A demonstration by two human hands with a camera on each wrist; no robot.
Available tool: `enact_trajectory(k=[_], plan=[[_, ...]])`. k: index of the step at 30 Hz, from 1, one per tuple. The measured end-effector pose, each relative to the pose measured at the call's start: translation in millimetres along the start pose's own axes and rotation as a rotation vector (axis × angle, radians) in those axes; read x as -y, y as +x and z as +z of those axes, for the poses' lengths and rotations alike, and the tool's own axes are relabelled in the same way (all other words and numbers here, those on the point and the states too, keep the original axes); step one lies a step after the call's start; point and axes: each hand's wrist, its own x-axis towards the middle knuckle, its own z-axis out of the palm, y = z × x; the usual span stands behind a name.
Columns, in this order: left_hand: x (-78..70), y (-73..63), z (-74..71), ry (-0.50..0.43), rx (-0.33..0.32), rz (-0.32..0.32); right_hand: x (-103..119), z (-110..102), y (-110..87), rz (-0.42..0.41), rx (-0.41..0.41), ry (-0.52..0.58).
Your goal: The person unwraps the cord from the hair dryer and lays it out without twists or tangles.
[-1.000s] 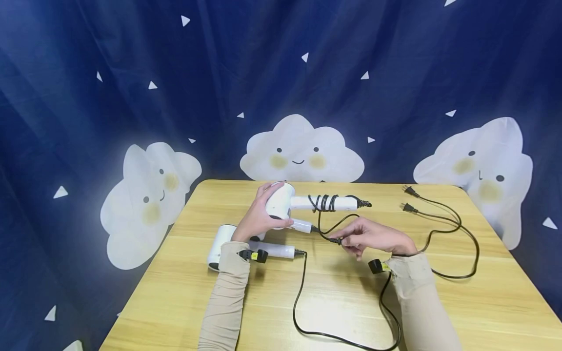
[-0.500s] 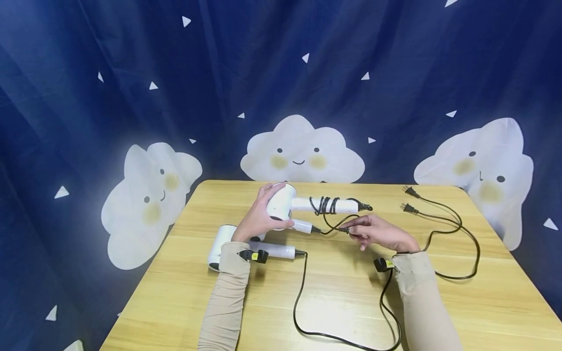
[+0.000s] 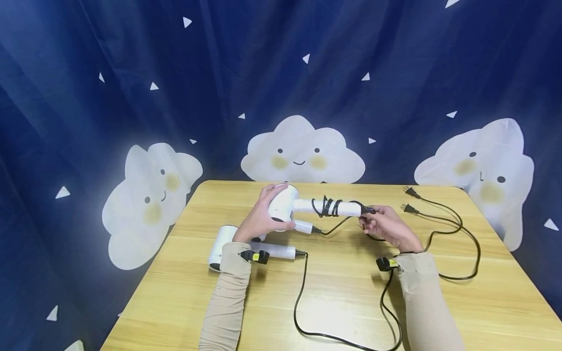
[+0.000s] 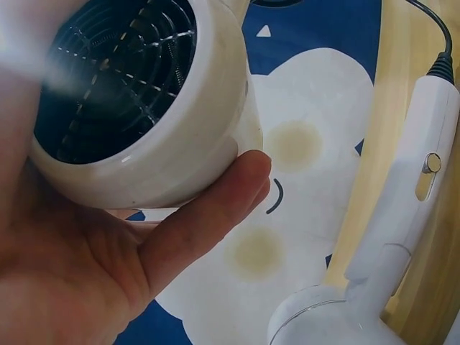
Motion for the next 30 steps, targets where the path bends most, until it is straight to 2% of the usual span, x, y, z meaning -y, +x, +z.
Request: enact_trajectory(k=[5, 13, 23, 30], plan=[[-1.1, 0.8, 1.5, 0.011, 0.008, 0.001, 2.6, 0.9, 0.0, -0.068, -0.107, 0.017], [-1.8, 0.5, 3.2, 0.041, 0.012, -0.015, 9.9, 7.4, -0.2, -0.120, -0.255, 0.036], [-0.4, 0.8, 4.4, 0.072, 0.006, -0.029, 25.2, 17.0, -9.8, -0.252, -0.283, 0.127], [-2.3, 0.2, 3.2, 0.077, 0.008, -0.036, 33.6, 24.5, -14.9, -0.337, -0.280, 0.109]])
